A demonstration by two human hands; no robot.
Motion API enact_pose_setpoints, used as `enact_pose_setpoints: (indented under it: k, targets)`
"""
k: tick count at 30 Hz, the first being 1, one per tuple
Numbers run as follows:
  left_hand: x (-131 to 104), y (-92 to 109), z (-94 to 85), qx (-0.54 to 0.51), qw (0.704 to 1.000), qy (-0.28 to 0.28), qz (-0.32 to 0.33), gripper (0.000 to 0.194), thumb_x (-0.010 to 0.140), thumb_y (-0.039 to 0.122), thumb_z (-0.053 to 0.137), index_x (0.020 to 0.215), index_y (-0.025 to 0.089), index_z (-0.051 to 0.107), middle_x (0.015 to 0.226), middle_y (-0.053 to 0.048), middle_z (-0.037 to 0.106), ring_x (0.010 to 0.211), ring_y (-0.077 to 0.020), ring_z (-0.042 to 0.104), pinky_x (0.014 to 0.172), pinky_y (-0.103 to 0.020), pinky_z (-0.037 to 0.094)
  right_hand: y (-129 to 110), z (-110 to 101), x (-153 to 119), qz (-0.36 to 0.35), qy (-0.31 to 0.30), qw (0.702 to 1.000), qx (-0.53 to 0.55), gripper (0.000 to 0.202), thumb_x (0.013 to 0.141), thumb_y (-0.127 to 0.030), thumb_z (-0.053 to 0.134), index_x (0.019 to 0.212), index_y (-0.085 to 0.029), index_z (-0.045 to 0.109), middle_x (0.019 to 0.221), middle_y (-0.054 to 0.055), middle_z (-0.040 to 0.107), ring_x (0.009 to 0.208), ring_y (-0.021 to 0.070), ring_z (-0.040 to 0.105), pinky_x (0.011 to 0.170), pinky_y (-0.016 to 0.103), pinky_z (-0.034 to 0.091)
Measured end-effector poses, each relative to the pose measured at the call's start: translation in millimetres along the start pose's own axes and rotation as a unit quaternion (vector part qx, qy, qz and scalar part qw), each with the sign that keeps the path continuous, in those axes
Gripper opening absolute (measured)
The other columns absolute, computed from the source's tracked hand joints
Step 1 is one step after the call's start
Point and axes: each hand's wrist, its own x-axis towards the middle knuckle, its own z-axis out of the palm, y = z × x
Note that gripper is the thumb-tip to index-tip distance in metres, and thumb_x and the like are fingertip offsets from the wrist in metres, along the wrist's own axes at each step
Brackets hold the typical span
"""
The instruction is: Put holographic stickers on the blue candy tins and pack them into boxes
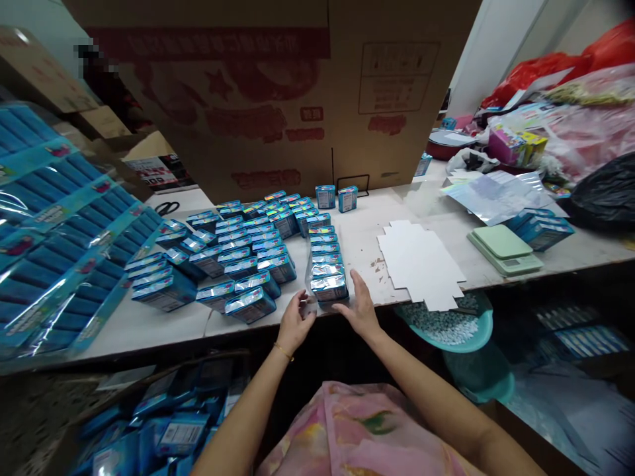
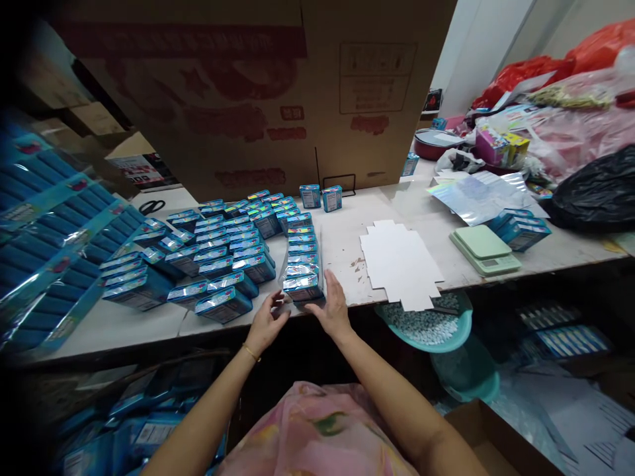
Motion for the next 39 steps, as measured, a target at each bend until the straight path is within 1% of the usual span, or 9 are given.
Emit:
enact_pose_setpoints:
  k: [4, 9, 16, 20, 23, 30, 33, 36, 39]
  targets:
    - [14, -9, 19.4, 0.057, 0.998, 0.009, 0.017, 0.033, 0.069, 0.019, 0.051, 0.101, 0.017, 0.054, 0.088, -0.006, 0.061, 0.082, -0.0175, 0.056, 0.076, -0.033, 0.045, 19, 8, -5, 0.023, -0.051, 0.998, 0.016, 0.071, 0.068, -0.016, 0.059, 0.131, -0.020, 0.027, 0.123, 0.011, 0.044, 0.113, 0.0214, 0.043, 0.095, 0.039, 0.038]
    - [27, -8, 13.9, 0.098, 0.992, -0.072, 0.025, 0.021, 0.063, 0.013, 0.052, 0.082, 0.015, 0.059, 0.073, -0.004, 0.061, 0.071, -0.0174, 0.056, 0.068, -0.032, 0.045, 18, 18, -4, 0.017, -0.014, 1.000, 0.016, 0.059, 0.068, -0.009, 0.053, 0.125, -0.019, 0.038, 0.112, 0.009, 0.051, 0.106, 0.0201, 0.048, 0.089, 0.037, 0.042]
    - [-13, -8, -4.6, 0.069, 0.987, -0.123, 0.071, 0.020, 0.071, 0.020, 0.048, 0.084, 0.018, 0.063, 0.082, -0.006, 0.062, 0.082, -0.0191, 0.055, 0.075, -0.036, 0.044, 2, 16, -42, 0.023, 0.013, 0.999, 0.019, 0.049, 0.072, -0.013, 0.055, 0.119, -0.019, 0.046, 0.108, 0.010, 0.055, 0.101, 0.0212, 0.052, 0.087, 0.038, 0.044]
    - [-24, -2, -9.5, 0.059, 0.983, -0.147, 0.095, 0.020, 0.073, 0.028, 0.052, 0.085, 0.021, 0.065, 0.083, -0.006, 0.062, 0.084, -0.0196, 0.054, 0.076, -0.035, 0.044, 2, 16, -51, 0.020, 0.025, 0.999, 0.034, 0.042, 0.073, -0.014, 0.055, 0.114, -0.019, 0.051, 0.107, 0.009, 0.057, 0.101, 0.0205, 0.053, 0.087, 0.036, 0.044]
    - [-26, -1, -3.3, 0.061, 0.988, -0.114, 0.088, 0.020, 0.076, 0.031, 0.050, 0.078, 0.021, 0.066, 0.078, -0.005, 0.062, 0.080, -0.0184, 0.054, 0.073, -0.033, 0.044, 2, 17, -50, 0.026, 0.038, 0.998, 0.041, 0.037, 0.074, -0.014, 0.053, 0.110, -0.019, 0.053, 0.102, 0.009, 0.059, 0.097, 0.0194, 0.055, 0.084, 0.034, 0.045]
    - [-31, 4, 14.7, 0.073, 0.994, 0.031, 0.077, 0.018, 0.076, 0.027, 0.050, 0.071, 0.020, 0.065, 0.063, -0.003, 0.061, 0.063, -0.0155, 0.053, 0.061, -0.029, 0.043, -5, 16, -39, 0.068, 0.080, 0.994, 0.035, 0.023, 0.072, -0.019, 0.055, 0.094, -0.018, 0.059, 0.085, 0.005, 0.061, 0.080, 0.0169, 0.058, 0.071, 0.030, 0.048]
    - [-31, 4, 10.0, 0.079, 0.990, 0.076, 0.090, 0.017, 0.076, 0.027, 0.050, 0.072, 0.019, 0.064, 0.064, -0.003, 0.062, 0.064, -0.0156, 0.054, 0.063, -0.029, 0.043, -10, 14, -37, 0.067, 0.084, 0.994, 0.037, 0.014, 0.073, -0.023, 0.056, 0.085, -0.017, 0.060, 0.076, 0.003, 0.059, 0.070, 0.0151, 0.057, 0.064, 0.027, 0.048]
    - [-30, -4, 0.0, 0.086, 0.987, 0.100, 0.088, 0.016, 0.075, 0.026, 0.050, 0.069, 0.019, 0.063, 0.062, -0.003, 0.061, 0.063, -0.0156, 0.054, 0.063, -0.029, 0.042, -16, 12, -41, 0.033, 0.044, 0.998, 0.038, 0.012, 0.079, -0.024, 0.050, 0.076, -0.017, 0.060, 0.069, 0.002, 0.057, 0.065, 0.0129, 0.056, 0.062, 0.024, 0.047]
    - [-31, -13, -7.8, 0.081, 0.989, 0.103, 0.073, 0.017, 0.076, 0.027, 0.049, 0.067, 0.019, 0.062, 0.064, -0.002, 0.061, 0.065, -0.0152, 0.055, 0.065, -0.029, 0.043, -22, 7, -44, -0.021, 0.007, 1.000, 0.009, 0.016, 0.081, -0.024, 0.047, 0.091, -0.018, 0.058, 0.084, 0.006, 0.059, 0.080, 0.0150, 0.057, 0.072, 0.027, 0.048]
